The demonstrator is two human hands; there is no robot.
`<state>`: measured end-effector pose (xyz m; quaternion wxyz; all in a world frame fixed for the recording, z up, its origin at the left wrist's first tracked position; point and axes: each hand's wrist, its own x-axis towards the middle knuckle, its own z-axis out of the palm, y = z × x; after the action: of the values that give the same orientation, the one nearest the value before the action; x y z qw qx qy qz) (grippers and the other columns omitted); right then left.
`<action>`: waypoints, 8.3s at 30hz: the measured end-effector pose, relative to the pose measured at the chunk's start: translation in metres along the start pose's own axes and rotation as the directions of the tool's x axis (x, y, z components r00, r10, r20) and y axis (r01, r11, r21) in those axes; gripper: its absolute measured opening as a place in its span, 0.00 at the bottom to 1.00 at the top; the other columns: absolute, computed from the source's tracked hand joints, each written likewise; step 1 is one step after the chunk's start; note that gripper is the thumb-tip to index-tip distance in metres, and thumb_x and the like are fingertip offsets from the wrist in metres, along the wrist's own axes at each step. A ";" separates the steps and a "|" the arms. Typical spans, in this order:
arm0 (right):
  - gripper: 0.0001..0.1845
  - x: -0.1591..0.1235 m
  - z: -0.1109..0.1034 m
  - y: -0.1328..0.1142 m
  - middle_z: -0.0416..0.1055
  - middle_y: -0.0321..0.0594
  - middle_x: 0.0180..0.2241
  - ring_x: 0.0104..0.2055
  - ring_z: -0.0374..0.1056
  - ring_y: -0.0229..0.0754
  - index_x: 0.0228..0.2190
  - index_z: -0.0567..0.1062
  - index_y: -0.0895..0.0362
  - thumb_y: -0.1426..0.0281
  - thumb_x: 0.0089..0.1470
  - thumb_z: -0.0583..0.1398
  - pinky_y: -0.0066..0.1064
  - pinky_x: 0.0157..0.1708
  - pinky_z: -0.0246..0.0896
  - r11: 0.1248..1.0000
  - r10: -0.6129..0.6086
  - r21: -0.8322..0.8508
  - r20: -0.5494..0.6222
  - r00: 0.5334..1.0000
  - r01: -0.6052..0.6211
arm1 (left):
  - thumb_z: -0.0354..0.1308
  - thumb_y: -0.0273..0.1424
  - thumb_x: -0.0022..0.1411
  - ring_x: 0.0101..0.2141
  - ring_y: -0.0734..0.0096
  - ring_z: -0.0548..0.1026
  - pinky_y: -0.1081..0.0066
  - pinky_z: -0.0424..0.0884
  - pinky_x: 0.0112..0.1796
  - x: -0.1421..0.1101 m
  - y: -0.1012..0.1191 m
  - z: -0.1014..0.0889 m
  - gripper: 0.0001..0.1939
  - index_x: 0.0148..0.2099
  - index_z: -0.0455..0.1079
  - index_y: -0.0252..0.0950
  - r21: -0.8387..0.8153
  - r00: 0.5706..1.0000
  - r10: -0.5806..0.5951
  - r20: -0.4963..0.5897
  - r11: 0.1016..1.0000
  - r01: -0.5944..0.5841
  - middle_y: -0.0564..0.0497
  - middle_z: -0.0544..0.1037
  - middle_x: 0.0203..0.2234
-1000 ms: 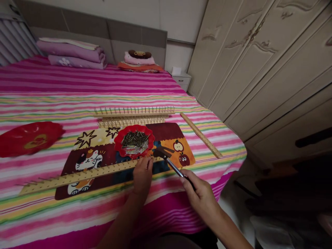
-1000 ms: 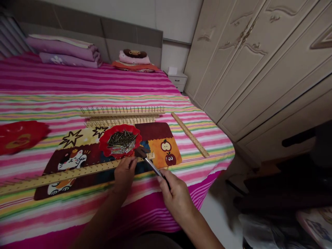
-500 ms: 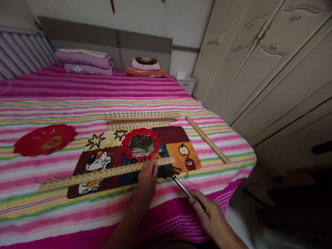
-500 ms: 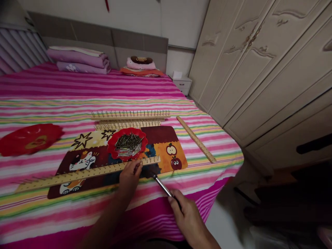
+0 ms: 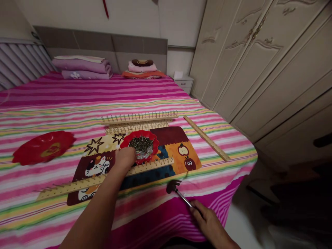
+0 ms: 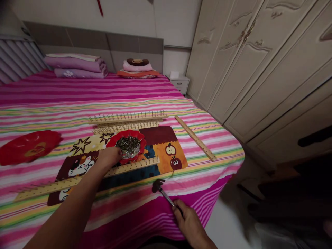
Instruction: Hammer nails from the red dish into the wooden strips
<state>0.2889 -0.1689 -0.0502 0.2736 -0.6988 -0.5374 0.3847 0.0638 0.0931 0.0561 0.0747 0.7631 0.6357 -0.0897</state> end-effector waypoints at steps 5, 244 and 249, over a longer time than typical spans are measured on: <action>0.15 0.000 0.001 -0.001 0.63 0.30 0.20 0.23 0.60 0.36 0.30 0.70 0.55 0.61 0.58 0.49 0.24 0.23 0.54 1.000 -0.012 0.018 -0.024 1.000 0.013 | 0.51 0.28 0.50 0.38 0.54 0.74 0.62 0.64 0.38 0.001 -0.002 0.004 0.10 0.30 0.74 0.37 -0.014 0.998 0.060 -0.032 0.998 -0.061 0.40 0.78 0.33; 0.15 0.003 0.011 -0.012 0.71 0.35 0.24 0.26 0.67 0.39 0.31 0.70 0.55 0.62 0.58 0.47 0.27 0.27 0.57 0.980 -0.044 -0.193 0.006 0.999 0.045 | 0.62 0.43 0.40 0.25 0.72 0.72 0.73 0.68 0.29 -0.080 -0.017 0.055 0.18 0.29 0.72 0.35 -0.981 0.992 -0.106 -0.065 0.191 -0.044 0.53 0.75 0.21; 0.15 0.003 0.011 -0.012 0.71 0.35 0.23 0.25 0.67 0.40 0.31 0.70 0.55 0.63 0.59 0.47 0.27 0.27 0.57 0.978 -0.058 -0.198 0.002 0.998 0.057 | 0.60 0.43 0.43 0.27 0.70 0.75 0.72 0.69 0.28 -0.073 -0.006 0.083 0.17 0.32 0.71 0.35 -0.982 0.953 -0.284 -0.102 0.179 -0.052 0.53 0.76 0.22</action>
<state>0.2732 -0.1635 -0.0475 0.2146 -0.7075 -0.5926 0.3199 0.0418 0.0054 -0.0075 0.4511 0.4927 0.6063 0.4315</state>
